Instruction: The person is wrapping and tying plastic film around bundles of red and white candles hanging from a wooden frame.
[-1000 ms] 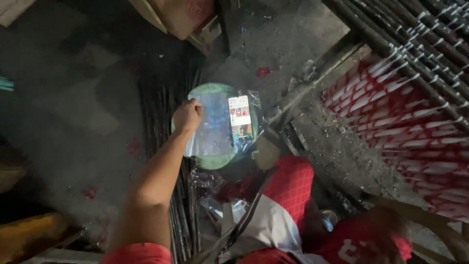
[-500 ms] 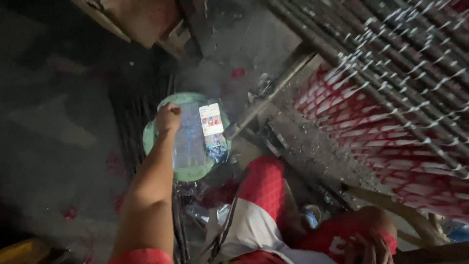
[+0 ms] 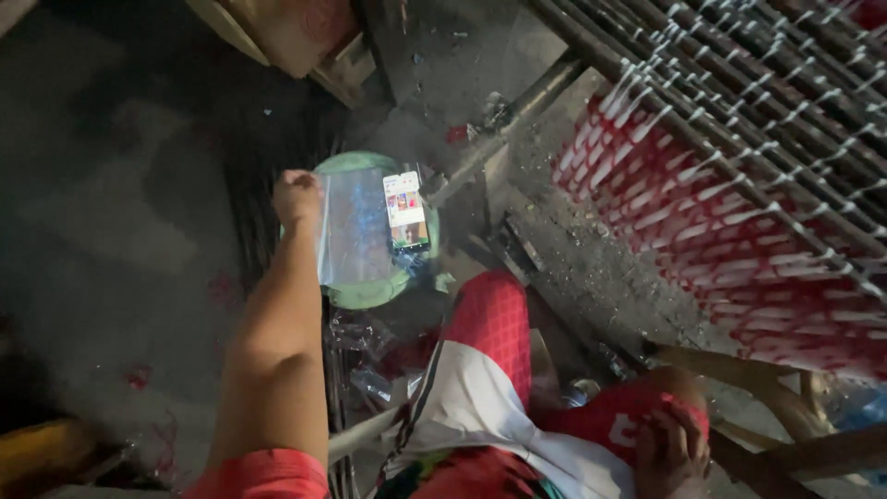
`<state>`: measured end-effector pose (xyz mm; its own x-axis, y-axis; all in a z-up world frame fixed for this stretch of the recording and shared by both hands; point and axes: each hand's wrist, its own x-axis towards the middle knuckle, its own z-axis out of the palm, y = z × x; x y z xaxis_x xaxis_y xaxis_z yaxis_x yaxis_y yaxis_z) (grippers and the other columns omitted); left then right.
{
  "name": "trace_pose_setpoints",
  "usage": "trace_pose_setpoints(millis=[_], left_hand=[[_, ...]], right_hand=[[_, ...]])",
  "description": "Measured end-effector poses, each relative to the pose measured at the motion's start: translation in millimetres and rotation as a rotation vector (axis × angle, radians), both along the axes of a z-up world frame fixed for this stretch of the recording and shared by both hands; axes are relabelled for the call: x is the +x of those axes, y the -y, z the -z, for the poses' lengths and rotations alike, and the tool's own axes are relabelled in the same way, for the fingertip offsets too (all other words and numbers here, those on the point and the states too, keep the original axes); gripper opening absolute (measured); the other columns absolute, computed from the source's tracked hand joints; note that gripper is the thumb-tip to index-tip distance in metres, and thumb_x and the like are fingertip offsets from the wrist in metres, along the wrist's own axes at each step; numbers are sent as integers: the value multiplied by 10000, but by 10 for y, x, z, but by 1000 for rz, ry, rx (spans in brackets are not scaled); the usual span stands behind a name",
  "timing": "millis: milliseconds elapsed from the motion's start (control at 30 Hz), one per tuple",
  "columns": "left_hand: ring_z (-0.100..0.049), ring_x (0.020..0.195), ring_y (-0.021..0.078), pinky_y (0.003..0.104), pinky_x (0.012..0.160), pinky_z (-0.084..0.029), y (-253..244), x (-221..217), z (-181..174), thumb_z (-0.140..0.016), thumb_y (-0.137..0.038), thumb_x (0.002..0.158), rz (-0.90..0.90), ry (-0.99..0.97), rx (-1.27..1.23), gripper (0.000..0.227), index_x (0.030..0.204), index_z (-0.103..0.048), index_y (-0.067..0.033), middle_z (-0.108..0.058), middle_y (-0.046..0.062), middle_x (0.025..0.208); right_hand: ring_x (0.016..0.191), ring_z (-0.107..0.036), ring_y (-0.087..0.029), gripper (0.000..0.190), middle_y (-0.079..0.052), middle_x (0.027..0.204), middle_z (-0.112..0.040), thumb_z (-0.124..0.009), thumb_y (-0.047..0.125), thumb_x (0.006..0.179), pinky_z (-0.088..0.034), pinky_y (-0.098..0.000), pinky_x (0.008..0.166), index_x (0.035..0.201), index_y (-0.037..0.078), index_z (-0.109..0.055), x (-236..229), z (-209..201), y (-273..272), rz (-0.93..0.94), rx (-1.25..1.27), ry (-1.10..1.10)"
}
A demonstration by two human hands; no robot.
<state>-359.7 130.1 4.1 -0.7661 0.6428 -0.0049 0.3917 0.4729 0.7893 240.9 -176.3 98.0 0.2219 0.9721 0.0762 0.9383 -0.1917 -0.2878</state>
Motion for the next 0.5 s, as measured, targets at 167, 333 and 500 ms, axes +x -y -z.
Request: trace_pose_setpoints(millis=[167, 333, 500], left_hand=[[-366, 515, 274, 404, 441, -270, -121, -438, -469, -515, -68, 639, 384, 1186, 1051, 72, 702, -520, -34, -313, 124, 531], [-360, 390, 37, 178, 305, -167, -40, 401, -2711, -554, -177, 795, 64, 766, 743, 87, 720, -509, -170, -522, -19, 614], [-363, 427, 62, 185, 364, -231, 260, 1465, -3632, -552, -118, 822, 578, 294, 679, 50, 806, -505, -118, -490, 17, 604]], right_hand=[[942, -554, -400, 218, -215, 979, -559, -474, 139, 827, -495, -457, 715, 1007, 16, -468, 485, 576, -637, -778, 630, -15], [1069, -485, -229, 381, -141, 1133, -547, -495, 238, 815, -367, -336, 886, 1134, 33, -535, -297, -586, -757, 355, -160, -899], [1008, -524, -150, 342, -85, 1083, -580, -479, 232, 811, -405, -253, 837, 1075, 29, -554, -618, -1167, -904, -121, -47, -1039]])
